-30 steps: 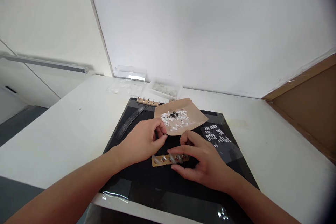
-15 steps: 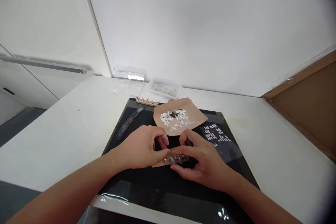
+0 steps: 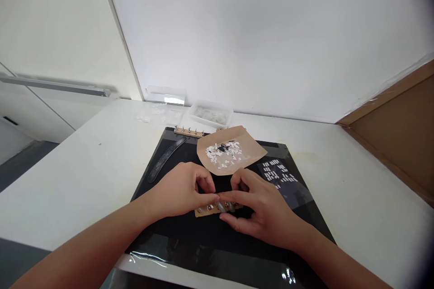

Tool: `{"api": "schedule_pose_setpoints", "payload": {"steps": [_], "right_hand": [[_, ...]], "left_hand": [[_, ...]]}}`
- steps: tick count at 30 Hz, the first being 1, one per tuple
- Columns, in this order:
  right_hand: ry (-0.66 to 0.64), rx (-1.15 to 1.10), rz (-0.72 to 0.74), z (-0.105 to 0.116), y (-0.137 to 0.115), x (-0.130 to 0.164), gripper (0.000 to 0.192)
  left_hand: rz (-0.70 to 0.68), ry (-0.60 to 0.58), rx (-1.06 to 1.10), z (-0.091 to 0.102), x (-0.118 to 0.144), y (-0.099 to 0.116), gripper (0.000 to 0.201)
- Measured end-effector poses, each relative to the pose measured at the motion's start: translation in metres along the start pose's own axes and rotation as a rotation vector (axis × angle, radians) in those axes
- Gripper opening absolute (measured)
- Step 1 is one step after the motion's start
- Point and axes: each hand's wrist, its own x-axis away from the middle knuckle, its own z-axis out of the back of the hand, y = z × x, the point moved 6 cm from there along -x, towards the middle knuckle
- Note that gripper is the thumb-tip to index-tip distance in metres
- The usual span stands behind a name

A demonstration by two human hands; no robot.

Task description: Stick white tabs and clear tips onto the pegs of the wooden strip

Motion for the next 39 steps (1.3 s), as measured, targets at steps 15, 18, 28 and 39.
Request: {"api": "schedule_pose_setpoints", "payload": {"steps": [15, 18, 28, 39], "right_hand": [[0.012, 0.028, 0.018, 0.001, -0.001, 0.000, 0.026], [0.013, 0.030, 0.018, 0.001, -0.002, 0.000, 0.026], [-0.021, 0.021, 0.007, -0.001, 0.000, 0.001, 0.028], [0.053, 0.026, 0.086, 0.007, -0.003, 0.001, 0.035]], "left_hand": [[0.031, -0.043, 0.074, -0.002, -0.003, 0.000, 0.018], [0.034, -0.047, 0.108, -0.004, -0.004, -0.002, 0.021], [0.103, -0.046, 0.198, -0.006, -0.004, -0.010, 0.028], [0.135, -0.061, 0.273, -0.010, -0.008, -0.016, 0.035]]}}
